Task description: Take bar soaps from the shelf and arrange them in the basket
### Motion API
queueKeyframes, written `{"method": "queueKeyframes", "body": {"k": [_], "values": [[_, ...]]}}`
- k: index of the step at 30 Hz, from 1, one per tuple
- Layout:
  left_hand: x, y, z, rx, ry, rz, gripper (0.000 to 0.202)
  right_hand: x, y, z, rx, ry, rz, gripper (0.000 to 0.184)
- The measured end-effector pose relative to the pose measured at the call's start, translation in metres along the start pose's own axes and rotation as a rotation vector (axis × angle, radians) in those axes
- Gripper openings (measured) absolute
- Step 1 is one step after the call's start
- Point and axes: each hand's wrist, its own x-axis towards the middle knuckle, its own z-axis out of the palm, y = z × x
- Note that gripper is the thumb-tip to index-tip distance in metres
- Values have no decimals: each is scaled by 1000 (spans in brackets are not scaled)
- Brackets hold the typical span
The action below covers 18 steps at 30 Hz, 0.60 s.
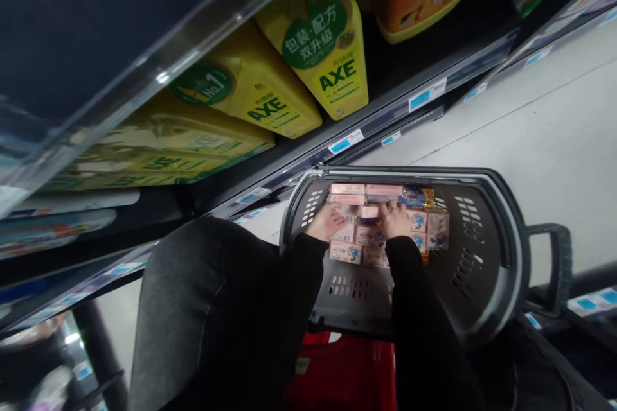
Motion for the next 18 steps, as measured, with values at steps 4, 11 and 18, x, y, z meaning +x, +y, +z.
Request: {"method": "queueKeyframes", "body": {"k": [4, 11, 18], "values": [[1, 10, 13, -153, -115, -82, 22, -5, 8, -12, 63, 56, -72, 38], [11, 29, 11, -164, -39, -23, 14, 2, 17, -27, -27, 75, 83, 40], [22, 31, 14, -90, 20, 41, 23, 36, 0, -4, 241, 42, 216, 42]]}}
